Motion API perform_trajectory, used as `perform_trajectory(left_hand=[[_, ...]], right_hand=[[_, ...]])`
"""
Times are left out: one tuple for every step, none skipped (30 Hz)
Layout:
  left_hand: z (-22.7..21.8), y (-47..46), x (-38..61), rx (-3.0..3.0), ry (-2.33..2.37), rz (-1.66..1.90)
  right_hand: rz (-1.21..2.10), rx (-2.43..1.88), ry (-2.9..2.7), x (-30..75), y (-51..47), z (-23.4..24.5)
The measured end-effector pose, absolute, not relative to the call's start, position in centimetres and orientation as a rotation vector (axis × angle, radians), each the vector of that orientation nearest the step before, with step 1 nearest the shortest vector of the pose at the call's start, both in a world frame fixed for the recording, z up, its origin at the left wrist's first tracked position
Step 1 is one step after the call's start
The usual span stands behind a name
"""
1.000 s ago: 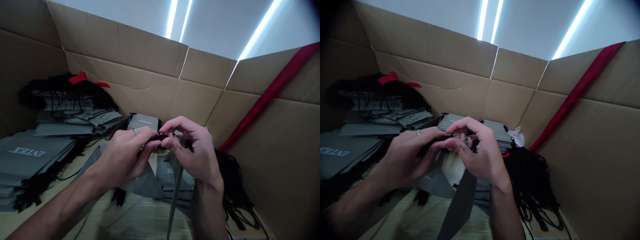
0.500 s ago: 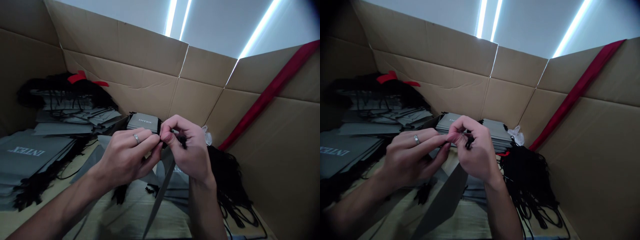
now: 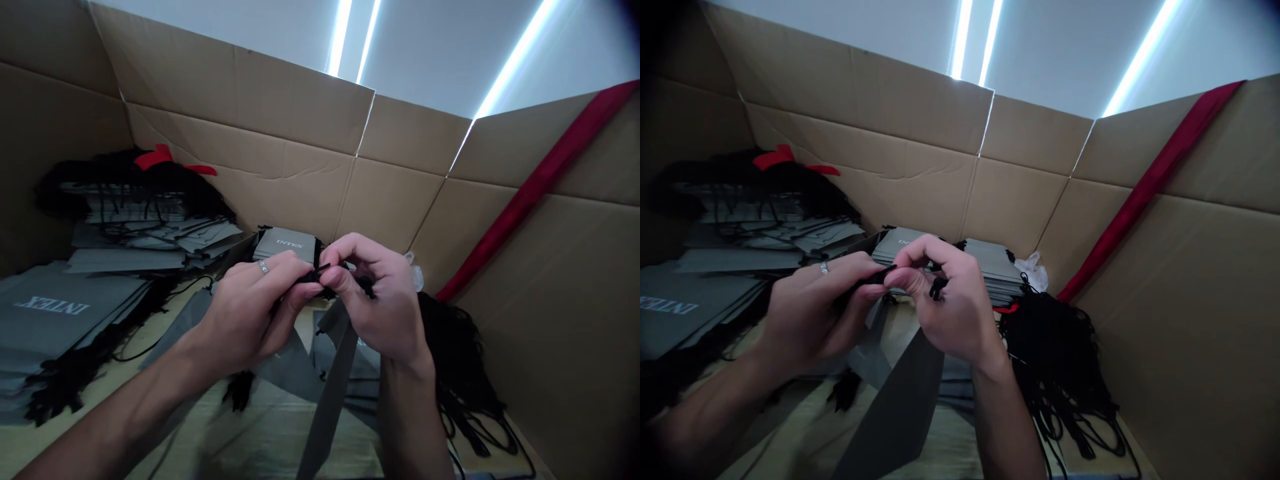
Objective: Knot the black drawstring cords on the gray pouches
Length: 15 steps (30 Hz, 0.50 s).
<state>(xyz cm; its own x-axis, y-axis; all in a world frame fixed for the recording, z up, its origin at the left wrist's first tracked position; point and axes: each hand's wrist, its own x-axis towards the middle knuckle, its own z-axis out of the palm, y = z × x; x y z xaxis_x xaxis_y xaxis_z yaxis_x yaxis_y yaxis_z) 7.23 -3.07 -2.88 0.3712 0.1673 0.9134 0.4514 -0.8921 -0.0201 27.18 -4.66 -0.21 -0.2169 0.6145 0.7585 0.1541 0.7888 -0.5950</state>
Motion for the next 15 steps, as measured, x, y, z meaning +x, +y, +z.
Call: perform_trajectory(left_hand=[[-2.8, -3.1, 7.3, -2.366, -0.513, -1.551], [-2.7, -3.0, 7.4, -2.369, -0.484, -1.572], [-2.7, -3.0, 7.5, -2.382, -0.462, -1.594], [-2.6, -3.0, 7.5, -2.403, -0.450, -1.613], [-2.6, -3.1, 7.5, -2.430, -0.450, -1.632], [-2.6, -3.1, 7.5, -2.458, -0.451, -1.656], [-2.5, -3.1, 7.5, -2.484, -0.452, -1.681], [-2.5, -3.2, 7.3, -2.510, -0.449, -1.699], [-2.4, -3.2, 7.2, -2.542, -0.455, -1.709], [-2.4, -3.3, 7.0, -2.583, -0.468, -1.706], [-2.4, -3.3, 6.8, -2.627, -0.480, -1.699], [-2.4, -3.3, 6.7, -2.667, -0.496, -1.686], [-2.4, -3.3, 6.5, -2.692, -0.508, -1.678], [-2.4, -3.3, 6.4, -2.700, -0.514, -1.681], [-2.5, -3.3, 6.3, -2.696, -0.508, -1.689]], right_hand=[[0.447, -0.602, -1.771, 27.1, -4.6, -0.3], [0.425, -0.605, -1.771, 27.0, -4.6, -0.4], [0.406, -0.604, -1.766, 26.9, -4.6, -0.5], [0.394, -0.601, -1.762, 26.8, -4.7, -0.6], [0.388, -0.595, -1.760, 26.8, -4.7, -0.6], [0.388, -0.589, -1.760, 26.8, -4.7, -0.6], [0.393, -0.586, -1.759, 26.7, -4.6, -0.7], [0.404, -0.586, -1.758, 26.8, -4.6, -0.7], [0.417, -0.588, -1.754, 26.8, -4.6, -0.6], [0.423, -0.595, -1.745, 26.9, -4.6, -0.6], [0.424, -0.606, -1.732, 27.0, -4.7, -0.6], [0.426, -0.613, -1.718, 27.1, -4.7, -0.5], [0.436, -0.611, -1.705, 27.3, -4.7, -0.4], [0.458, -0.599, -1.695, 27.4, -4.8, -0.4], [0.495, -0.582, -1.700, 27.5, -4.8, -0.3]])
